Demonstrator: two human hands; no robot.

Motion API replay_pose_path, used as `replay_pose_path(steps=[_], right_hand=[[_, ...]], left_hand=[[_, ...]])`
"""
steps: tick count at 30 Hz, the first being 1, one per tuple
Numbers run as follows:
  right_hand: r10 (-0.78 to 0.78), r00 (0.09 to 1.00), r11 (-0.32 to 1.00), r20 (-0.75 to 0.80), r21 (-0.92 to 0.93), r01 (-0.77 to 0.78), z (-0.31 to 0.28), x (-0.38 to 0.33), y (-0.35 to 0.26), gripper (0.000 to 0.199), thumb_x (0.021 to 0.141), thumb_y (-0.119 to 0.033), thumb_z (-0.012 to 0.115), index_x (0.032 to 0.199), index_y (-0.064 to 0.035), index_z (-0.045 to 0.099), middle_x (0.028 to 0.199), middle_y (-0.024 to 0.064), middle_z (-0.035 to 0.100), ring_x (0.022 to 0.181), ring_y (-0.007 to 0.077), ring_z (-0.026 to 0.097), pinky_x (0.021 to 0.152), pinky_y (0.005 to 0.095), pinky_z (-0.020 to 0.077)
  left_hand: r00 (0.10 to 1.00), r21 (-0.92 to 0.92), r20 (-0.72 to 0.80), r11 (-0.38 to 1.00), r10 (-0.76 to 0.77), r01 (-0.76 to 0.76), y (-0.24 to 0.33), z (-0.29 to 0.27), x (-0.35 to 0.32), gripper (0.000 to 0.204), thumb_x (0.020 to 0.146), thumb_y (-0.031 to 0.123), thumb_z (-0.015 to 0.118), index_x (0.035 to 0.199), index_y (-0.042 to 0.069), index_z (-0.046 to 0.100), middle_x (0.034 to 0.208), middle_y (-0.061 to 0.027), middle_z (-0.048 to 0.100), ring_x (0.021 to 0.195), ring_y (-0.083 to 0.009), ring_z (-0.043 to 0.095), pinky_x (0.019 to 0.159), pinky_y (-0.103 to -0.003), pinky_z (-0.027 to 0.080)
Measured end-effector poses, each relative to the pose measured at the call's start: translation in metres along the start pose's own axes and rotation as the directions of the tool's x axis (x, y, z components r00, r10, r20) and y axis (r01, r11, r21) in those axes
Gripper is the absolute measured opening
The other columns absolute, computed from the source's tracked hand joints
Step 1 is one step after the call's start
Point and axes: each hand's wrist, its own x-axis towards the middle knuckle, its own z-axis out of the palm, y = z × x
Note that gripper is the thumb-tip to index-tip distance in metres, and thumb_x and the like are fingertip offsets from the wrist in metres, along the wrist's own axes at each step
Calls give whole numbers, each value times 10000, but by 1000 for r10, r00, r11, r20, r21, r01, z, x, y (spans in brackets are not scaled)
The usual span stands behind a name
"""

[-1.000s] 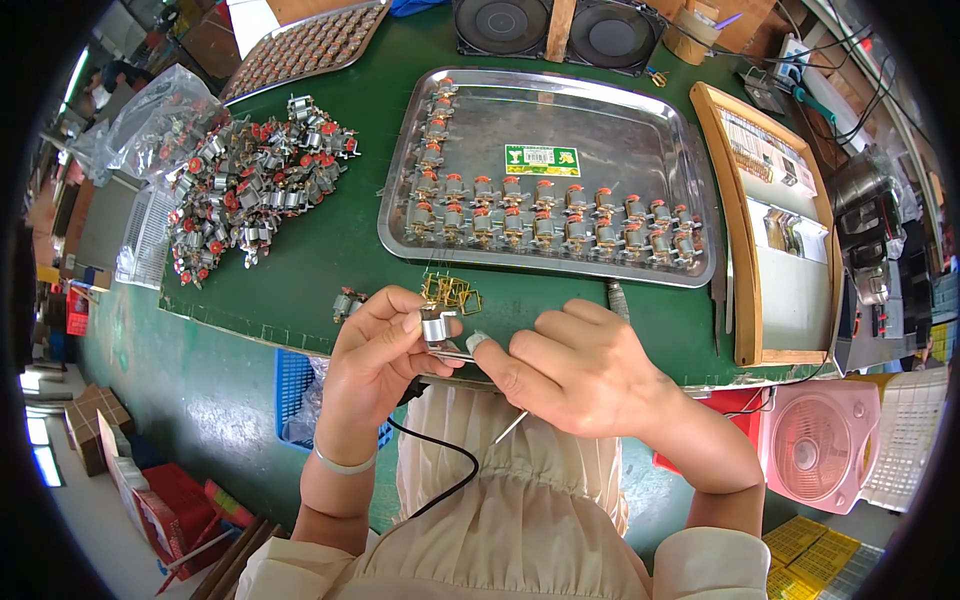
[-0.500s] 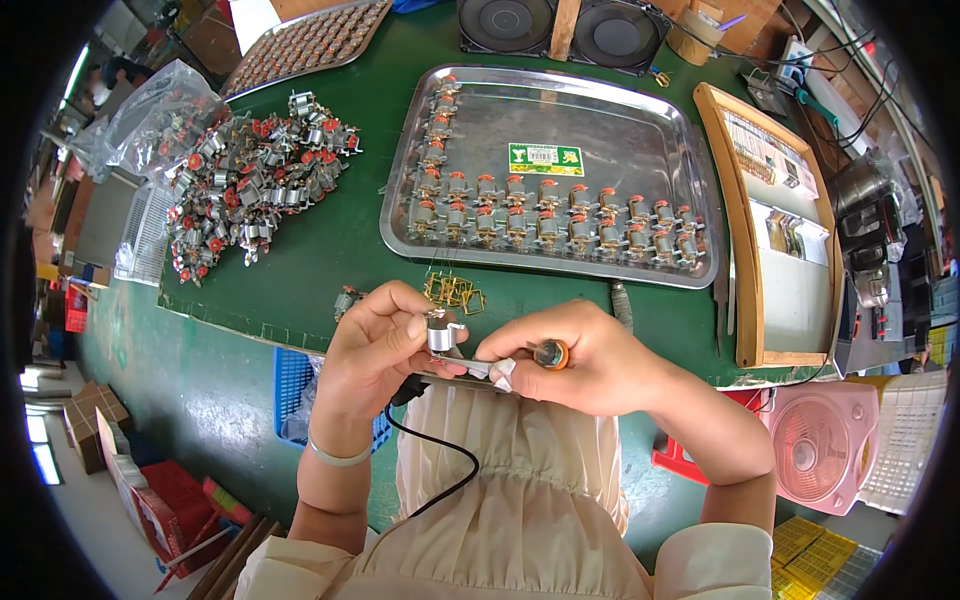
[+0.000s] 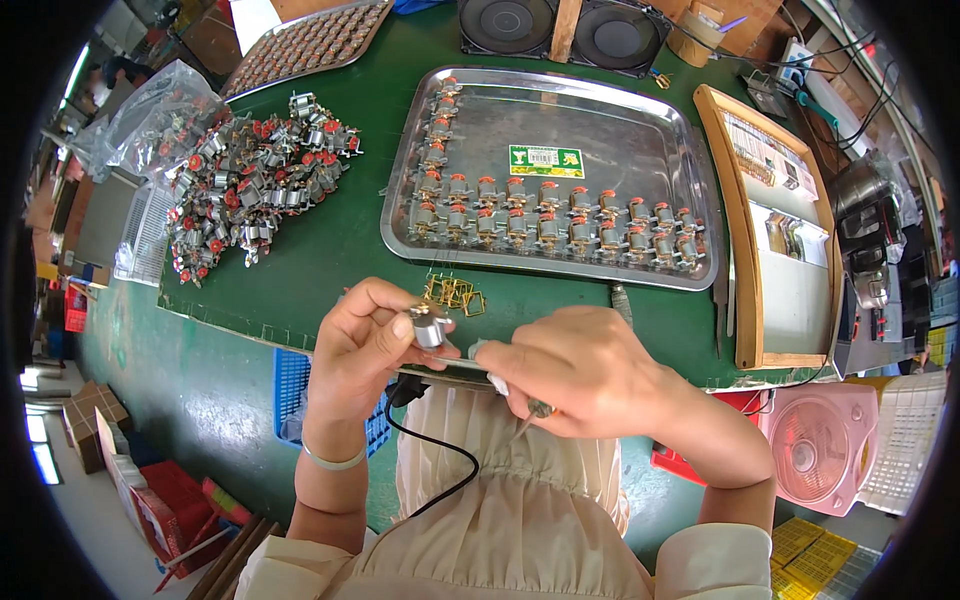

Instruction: The user is assembling small electrical components, specifically potentiometers, by attaching components and using a manual screwdriver.

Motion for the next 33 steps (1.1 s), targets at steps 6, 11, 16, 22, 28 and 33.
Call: replay_pose_path(steps=[6, 11, 16, 22, 28, 33], right_hand=[[-68, 997, 937, 27, -342, 74, 11, -16, 10, 323, 568, -83, 669, 871, -27, 571, 605, 24, 451, 486, 179, 485, 435, 296, 361], [140, 989, 906, 41, -408, -111, 12, -32, 20, 296, 575, -49, 664, 853, -41, 566, 721, 49, 474, 506, 195, 496, 462, 326, 399], [213, 963, 905, -164, -338, -258, 28, -12, 13, 341, 582, -12, 676, 908, -40, 576, 788, 72, 542, 583, 221, 548, 492, 313, 445], [126, 978, 896, -165, -405, -184, 47, 6, 22, 512, 580, 6, 657, 1060, -22, 480, 945, 110, 578, 618, 235, 577, 516, 313, 464], [123, 987, 887, -101, -436, -155, 51, 4, 31, 530, 573, 34, 634, 1074, -20, 470, 944, 121, 578, 616, 239, 581, 521, 324, 466], [93, 987, 917, -128, -376, -135, 42, 11, 27, 574, 571, 45, 634, 1111, -19, 449, 901, 120, 588, 594, 240, 575, 502, 326, 466]], left_hand=[[967, 137, -187, 979, 175, -151, 2, -3, -3, 142, 887, 72, 480, 973, -40, 470, 915, -156, 596, 823, -234, 623, 734, -326, 532], [930, 214, -238, 949, 279, -230, 3, -8, -7, 164, 886, 90, 491, 979, -44, 472, 916, -152, 595, 812, -229, 621, 726, -326, 532], [891, 269, -288, 923, 351, -277, 2, -12, -11, 186, 881, 98, 503, 991, -48, 472, 897, -144, 598, 788, -220, 623, 701, -316, 534], [872, 286, -331, 919, 362, -273, 2, -14, -14, 163, 892, 95, 475, 996, -30, 477, 916, -161, 594, 758, -240, 635, 668, -313, 544], [862, 258, -362, 927, 354, -272, 1, -13, -13, 191, 885, 104, 498, 990, -54, 478, 889, -138, 602, 764, -231, 633, 675, -316, 542], [884, 234, -322, 934, 337, -271, -3, -13, -9, 180, 881, 81, 499, 990, -60, 483, 901, -143, 601, 787, -233, 630, 688, -310, 542]])
